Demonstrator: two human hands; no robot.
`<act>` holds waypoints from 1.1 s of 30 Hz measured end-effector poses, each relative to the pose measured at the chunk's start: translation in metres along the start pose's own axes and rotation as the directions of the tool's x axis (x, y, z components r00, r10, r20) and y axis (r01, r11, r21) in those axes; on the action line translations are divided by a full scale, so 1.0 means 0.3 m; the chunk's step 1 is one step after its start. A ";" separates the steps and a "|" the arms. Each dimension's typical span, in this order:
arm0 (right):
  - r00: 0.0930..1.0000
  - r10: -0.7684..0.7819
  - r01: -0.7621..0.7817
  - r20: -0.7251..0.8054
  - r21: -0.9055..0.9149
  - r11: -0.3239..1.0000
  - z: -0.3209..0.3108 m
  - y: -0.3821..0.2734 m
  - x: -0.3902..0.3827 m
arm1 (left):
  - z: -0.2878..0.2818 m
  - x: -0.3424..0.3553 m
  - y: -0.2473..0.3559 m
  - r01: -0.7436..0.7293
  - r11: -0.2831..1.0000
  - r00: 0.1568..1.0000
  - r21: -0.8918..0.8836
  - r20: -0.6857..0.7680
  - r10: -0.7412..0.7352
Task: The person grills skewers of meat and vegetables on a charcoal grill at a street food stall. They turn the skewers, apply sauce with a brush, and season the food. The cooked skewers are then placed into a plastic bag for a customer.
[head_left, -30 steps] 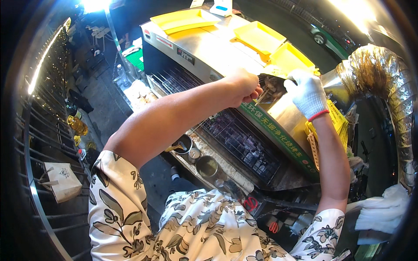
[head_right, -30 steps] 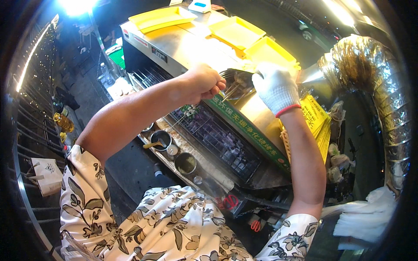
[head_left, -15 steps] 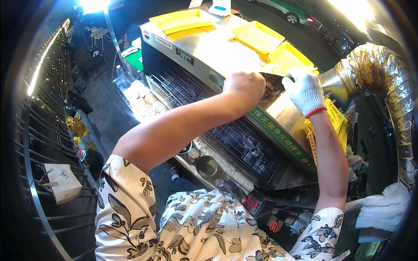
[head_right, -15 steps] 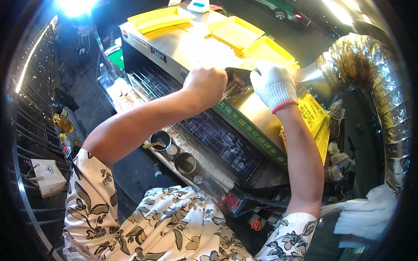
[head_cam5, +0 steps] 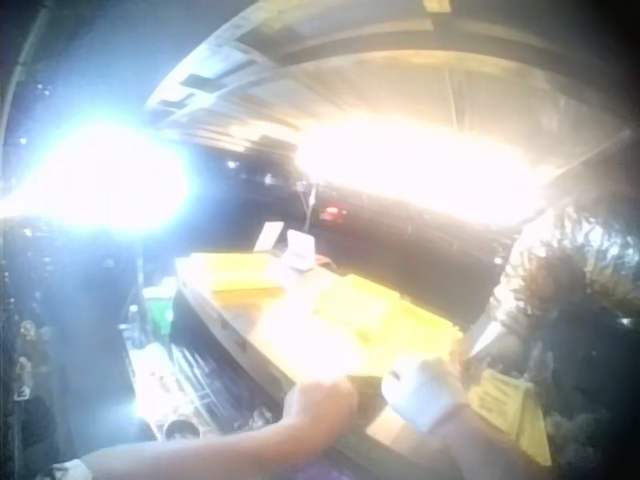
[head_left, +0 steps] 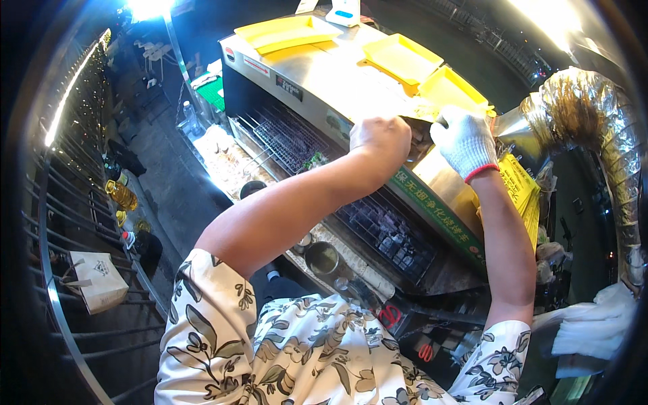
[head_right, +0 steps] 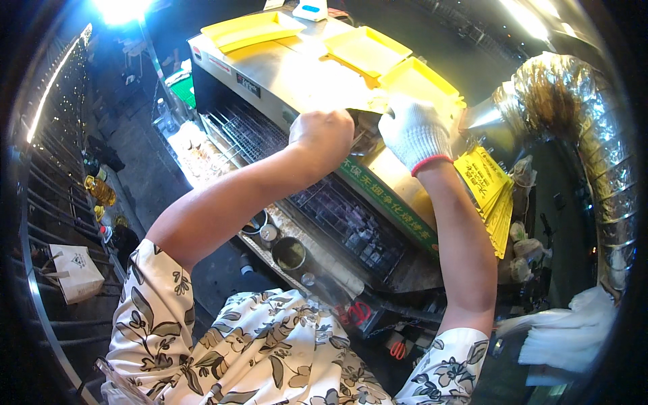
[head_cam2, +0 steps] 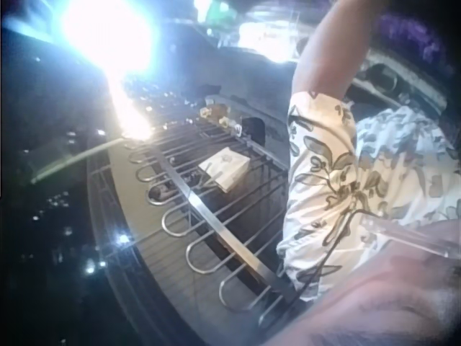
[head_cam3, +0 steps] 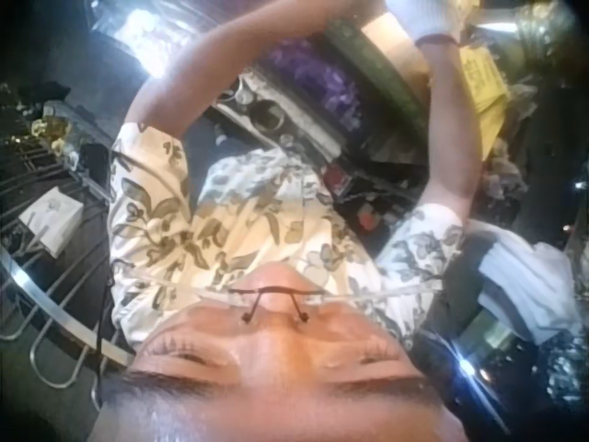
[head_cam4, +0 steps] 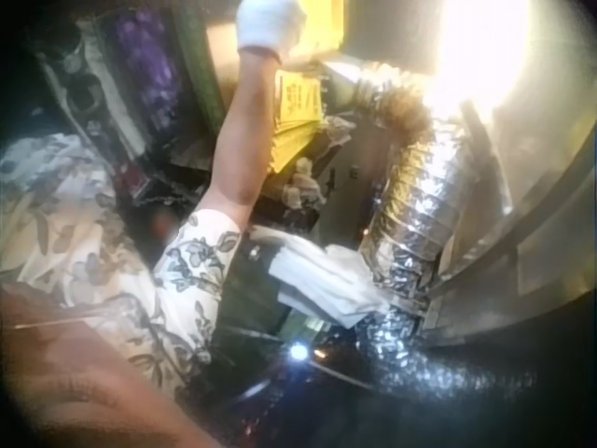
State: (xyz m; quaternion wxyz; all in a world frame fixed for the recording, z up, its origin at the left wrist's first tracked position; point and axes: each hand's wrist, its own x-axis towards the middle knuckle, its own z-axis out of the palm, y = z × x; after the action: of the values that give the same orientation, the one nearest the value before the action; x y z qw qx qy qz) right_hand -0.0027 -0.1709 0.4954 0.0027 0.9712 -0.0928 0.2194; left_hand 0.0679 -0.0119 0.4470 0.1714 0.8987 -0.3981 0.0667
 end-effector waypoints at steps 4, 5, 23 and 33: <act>0.998 0.057 -0.057 0.015 -0.006 0.998 -0.011 -0.011 -0.008 | -0.028 -0.035 -0.023 -0.014 1.000 1.000 -0.004 0.015 0.015; 0.998 0.066 -0.066 0.019 -0.012 0.998 -0.012 -0.002 -0.006 | -0.043 -0.047 -0.020 -0.029 1.000 0.999 -0.012 0.035 0.029; 0.998 0.023 -0.026 0.052 0.058 0.998 -0.008 -0.012 0.014 | -0.047 0.041 -0.082 0.041 0.997 0.999 0.065 0.026 -0.043; 0.993 0.091 -0.084 0.075 -0.080 0.993 -0.004 -0.070 -0.013 | -0.008 0.002 -0.189 -0.033 0.994 0.998 -0.106 -0.065 0.026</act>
State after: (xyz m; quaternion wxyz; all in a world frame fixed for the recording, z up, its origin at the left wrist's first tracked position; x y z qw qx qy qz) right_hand -0.0027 -0.1494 0.4955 0.0268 0.9732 -0.1437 0.1774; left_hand 0.1102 0.0240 0.4348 0.2308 0.8797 -0.4087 0.0763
